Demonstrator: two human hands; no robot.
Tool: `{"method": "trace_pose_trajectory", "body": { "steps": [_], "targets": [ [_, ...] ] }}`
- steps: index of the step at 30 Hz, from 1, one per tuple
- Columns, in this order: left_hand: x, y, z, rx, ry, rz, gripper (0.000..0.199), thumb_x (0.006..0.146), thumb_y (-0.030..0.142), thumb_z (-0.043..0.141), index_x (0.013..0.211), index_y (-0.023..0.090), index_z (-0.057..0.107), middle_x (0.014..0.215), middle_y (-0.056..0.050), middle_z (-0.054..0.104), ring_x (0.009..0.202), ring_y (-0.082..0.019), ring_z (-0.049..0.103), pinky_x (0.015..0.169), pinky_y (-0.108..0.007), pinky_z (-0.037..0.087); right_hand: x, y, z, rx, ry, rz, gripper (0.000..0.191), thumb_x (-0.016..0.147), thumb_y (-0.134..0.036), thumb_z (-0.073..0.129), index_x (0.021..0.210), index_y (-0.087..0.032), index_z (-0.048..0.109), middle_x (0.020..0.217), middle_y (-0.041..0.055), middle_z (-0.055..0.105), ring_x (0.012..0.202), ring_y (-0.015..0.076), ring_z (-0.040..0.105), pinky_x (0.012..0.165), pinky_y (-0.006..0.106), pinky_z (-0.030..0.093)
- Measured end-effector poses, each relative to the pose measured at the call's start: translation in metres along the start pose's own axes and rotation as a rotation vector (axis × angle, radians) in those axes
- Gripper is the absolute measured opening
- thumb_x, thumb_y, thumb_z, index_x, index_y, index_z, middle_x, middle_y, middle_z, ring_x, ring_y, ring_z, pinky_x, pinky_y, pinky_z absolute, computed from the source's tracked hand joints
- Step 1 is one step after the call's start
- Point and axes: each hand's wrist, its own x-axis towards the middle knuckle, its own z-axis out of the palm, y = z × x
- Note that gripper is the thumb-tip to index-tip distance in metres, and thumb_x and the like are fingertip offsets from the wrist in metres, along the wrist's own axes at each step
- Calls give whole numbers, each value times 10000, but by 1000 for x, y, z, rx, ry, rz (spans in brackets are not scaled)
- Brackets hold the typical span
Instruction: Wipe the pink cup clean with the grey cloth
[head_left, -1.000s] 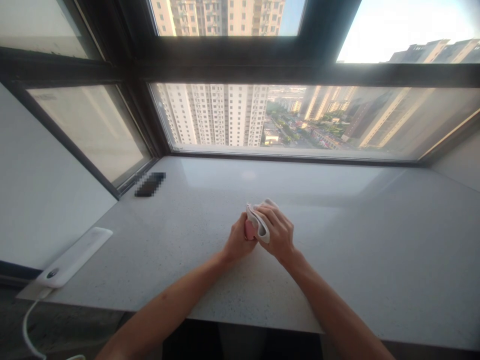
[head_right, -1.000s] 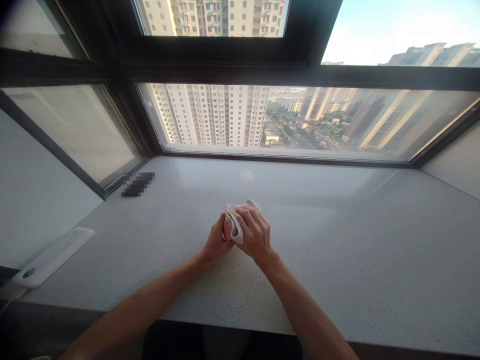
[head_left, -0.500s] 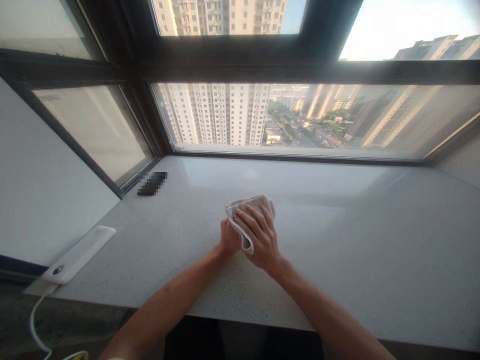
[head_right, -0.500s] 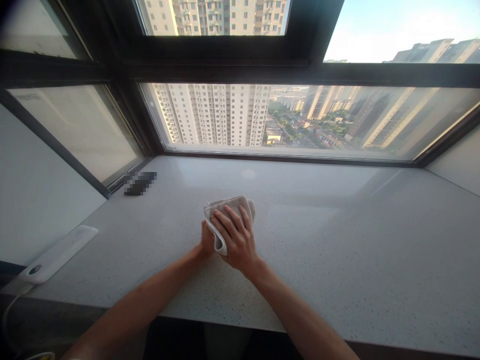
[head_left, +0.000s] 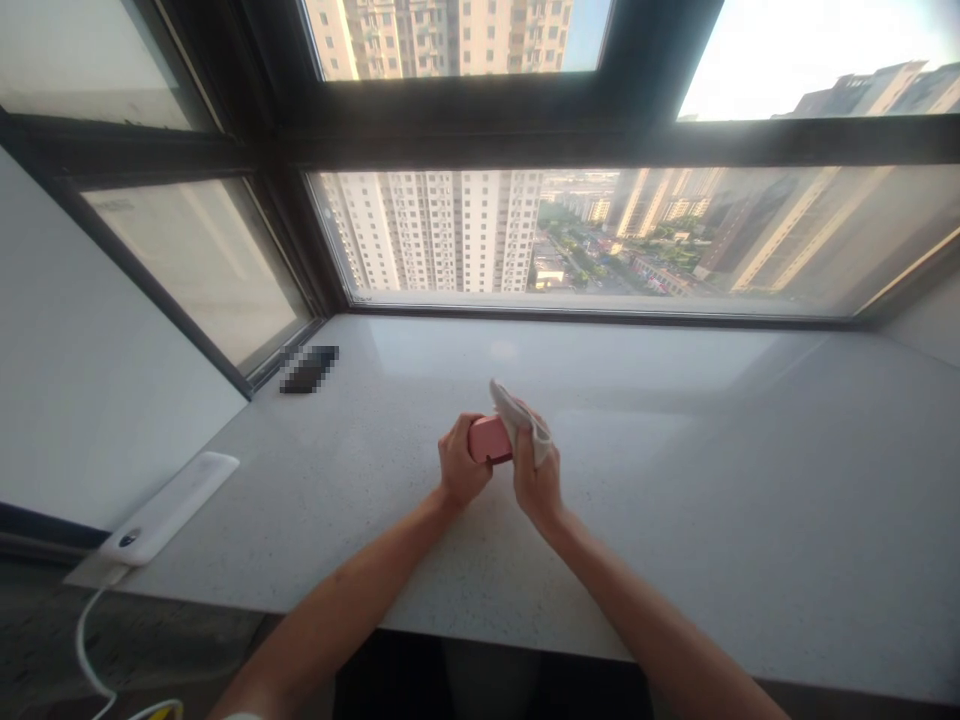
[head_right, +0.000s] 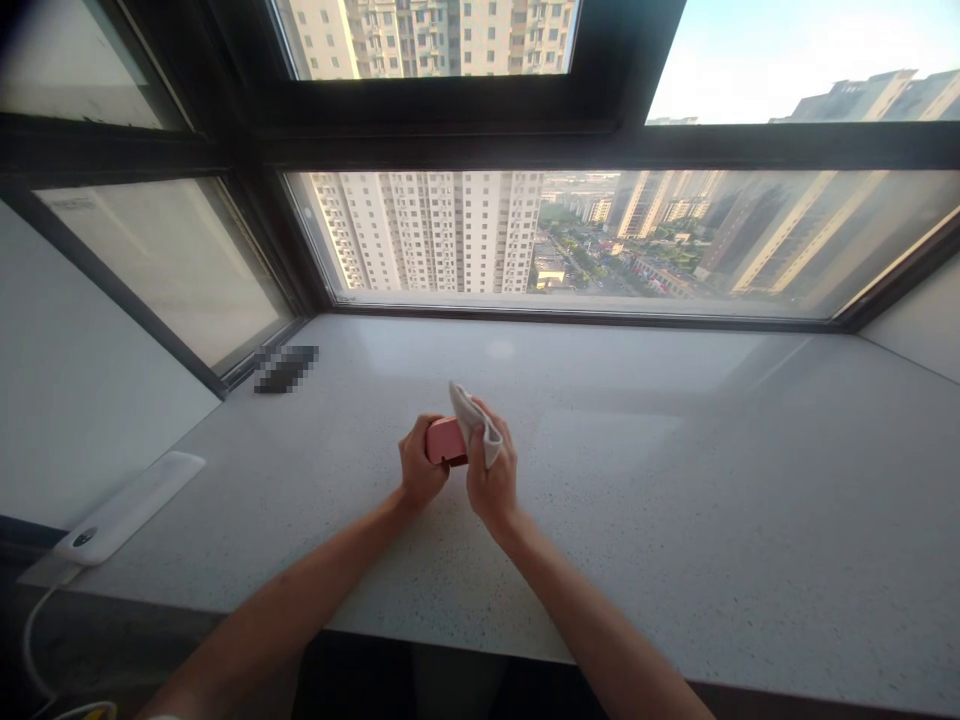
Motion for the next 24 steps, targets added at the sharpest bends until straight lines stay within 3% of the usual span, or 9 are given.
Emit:
{"method": "trace_pose_trajectory", "body": {
  "steps": [2, 6, 7, 11, 13, 16, 19, 21, 24],
  "targets": [
    [1, 3, 0, 14, -20, 16, 338, 702, 181, 753, 1036, 211, 714, 871, -25, 771, 749, -213, 704, 747, -316, 602, -2, -2, 1, 0, 54, 62, 520, 1167, -360, 314, 1594, -265, 596, 1487, 132, 718, 1415, 333, 663, 1153, 576, 585],
    [3, 9, 1, -18, -55, -35, 146, 881, 289, 702, 940, 173, 767, 841, -77, 762, 732, -244, 717, 684, -352, 645, -8, -7, -1, -103, -156, -296, 509, 1093, -389, 524, 1596, -366, 600, 1571, 64, 670, 1582, 393, 490, 1348, 740, 278],
    [3, 9, 1, -23, -52, -41, 126, 877, 283, 715, 929, 179, 763, 840, -79, 762, 744, -255, 725, 683, -363, 644, -7, -5, -2, -102, -191, -318, 510, 1087, -401, 535, 1590, -371, 607, 1554, 61, 685, 1577, 395, 497, 1351, 744, 266],
    [4, 7, -1, -22, -3, 9, 321, 690, 157, 760, 1001, 209, 699, 871, -31, 769, 785, -236, 729, 751, -338, 602, 3, 8, -3, 19, -39, 123, 534, 1163, -445, 315, 1461, -263, 718, 1284, 108, 813, 1273, 344, 750, 1079, 554, 632],
    [3, 3, 0, -14, -18, 27, 359, 676, 169, 750, 1025, 217, 683, 880, -24, 768, 775, -216, 712, 745, -320, 581, 4, 9, -3, 45, 18, 219, 555, 1172, -437, 279, 1443, -245, 724, 1292, 110, 811, 1230, 326, 769, 1019, 506, 659],
    [1, -2, 5, -24, -82, 11, 261, 786, 281, 781, 1024, 235, 686, 871, -38, 767, 731, -221, 704, 726, -353, 573, -2, -2, -4, -53, -117, -135, 488, 1123, -346, 443, 1572, -292, 627, 1547, 106, 691, 1498, 369, 594, 1275, 657, 431],
    [0, -3, 10, -31, -72, -2, 254, 888, 401, 765, 1084, 252, 703, 925, -71, 781, 754, -260, 730, 732, -414, 579, -6, -11, -5, -183, -313, -488, 637, 1039, -296, 564, 1674, -320, 514, 1587, 88, 666, 1549, 404, 532, 1348, 720, 245],
    [1, -3, 11, -34, -41, 9, 268, 872, 400, 770, 1086, 252, 704, 929, -72, 783, 756, -265, 727, 722, -416, 577, -4, -10, -5, -202, -294, -482, 659, 1028, -307, 574, 1683, -311, 502, 1596, 88, 658, 1539, 401, 541, 1337, 695, 291],
    [1, -1, 8, -52, -3, 28, 252, 772, 284, 764, 1007, 241, 684, 869, -33, 764, 716, -225, 684, 696, -363, 552, 3, 2, -3, -40, -136, -212, 515, 1092, -356, 499, 1591, -301, 609, 1577, 99, 665, 1495, 351, 584, 1254, 598, 456]
  ]
}}
